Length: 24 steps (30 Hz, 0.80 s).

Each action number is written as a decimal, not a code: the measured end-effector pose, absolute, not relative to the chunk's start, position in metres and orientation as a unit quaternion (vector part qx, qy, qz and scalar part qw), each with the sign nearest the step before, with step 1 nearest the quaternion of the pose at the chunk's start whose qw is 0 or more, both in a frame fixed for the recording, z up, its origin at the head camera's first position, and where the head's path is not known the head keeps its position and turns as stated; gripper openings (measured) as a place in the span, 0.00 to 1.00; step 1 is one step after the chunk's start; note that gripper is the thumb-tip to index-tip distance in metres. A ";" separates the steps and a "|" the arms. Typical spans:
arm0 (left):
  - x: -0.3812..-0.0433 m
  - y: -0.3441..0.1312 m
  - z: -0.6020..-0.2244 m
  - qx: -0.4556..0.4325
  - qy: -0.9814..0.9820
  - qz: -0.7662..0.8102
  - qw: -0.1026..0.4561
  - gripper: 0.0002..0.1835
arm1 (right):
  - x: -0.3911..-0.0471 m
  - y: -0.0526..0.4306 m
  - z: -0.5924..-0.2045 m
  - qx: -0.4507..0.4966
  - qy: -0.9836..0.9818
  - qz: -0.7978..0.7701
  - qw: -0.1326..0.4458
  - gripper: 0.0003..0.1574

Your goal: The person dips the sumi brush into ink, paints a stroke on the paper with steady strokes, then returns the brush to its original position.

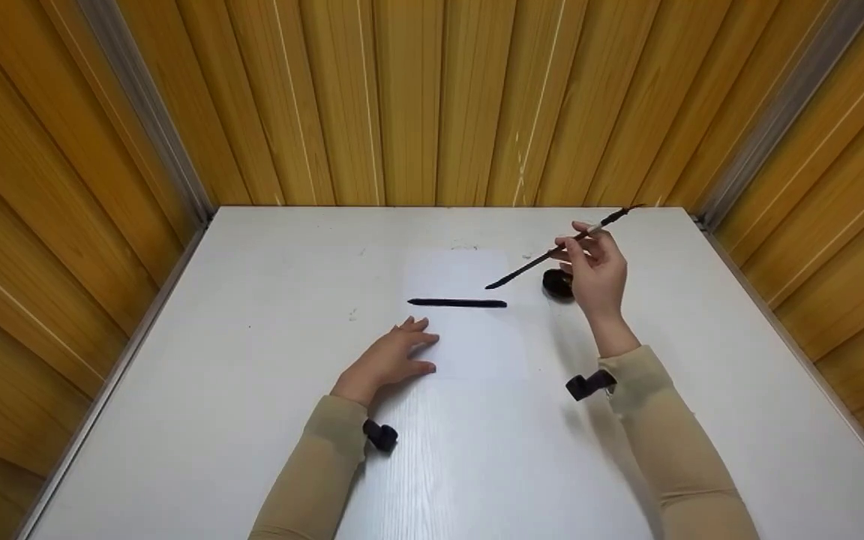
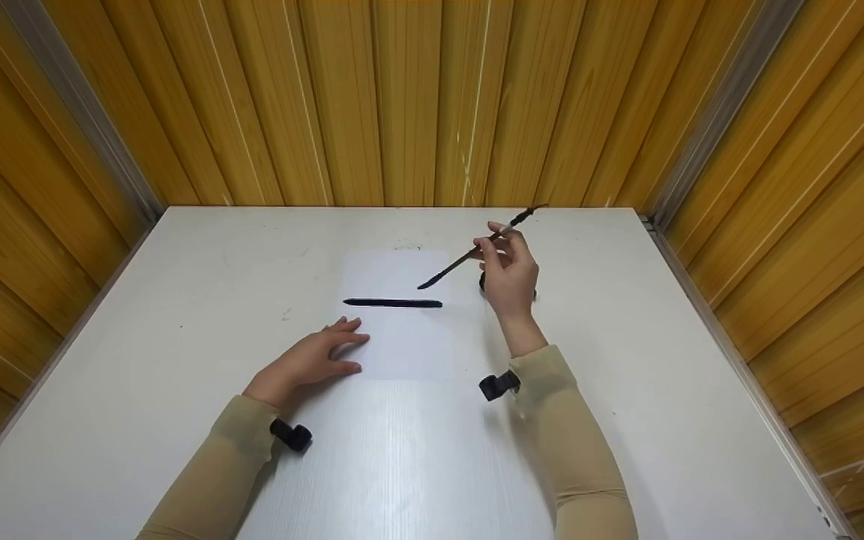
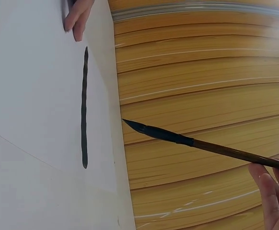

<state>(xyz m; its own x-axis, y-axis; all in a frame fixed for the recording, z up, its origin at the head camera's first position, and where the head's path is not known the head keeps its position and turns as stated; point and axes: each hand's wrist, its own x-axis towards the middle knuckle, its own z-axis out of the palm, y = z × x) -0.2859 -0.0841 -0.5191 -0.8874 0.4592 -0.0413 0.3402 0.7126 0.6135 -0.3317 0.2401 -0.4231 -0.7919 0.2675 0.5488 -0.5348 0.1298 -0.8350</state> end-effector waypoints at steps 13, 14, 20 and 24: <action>-0.286 -0.086 -0.518 0.218 0.921 0.310 0.093 0.30 | -0.314 0.249 -0.420 0.136 -0.658 0.649 0.357 0.13; -0.286 -0.085 -0.518 0.218 0.921 0.310 0.092 0.30 | -0.313 0.250 -0.420 0.144 -0.657 0.644 0.364 0.13; -0.286 -0.085 -0.518 0.221 0.921 0.308 0.094 0.30 | -0.306 0.254 -0.425 0.216 -0.660 0.587 0.416 0.13; -0.286 -0.085 -0.518 0.223 0.920 0.308 0.095 0.30 | -0.303 0.257 -0.429 0.272 -0.654 0.548 0.445 0.15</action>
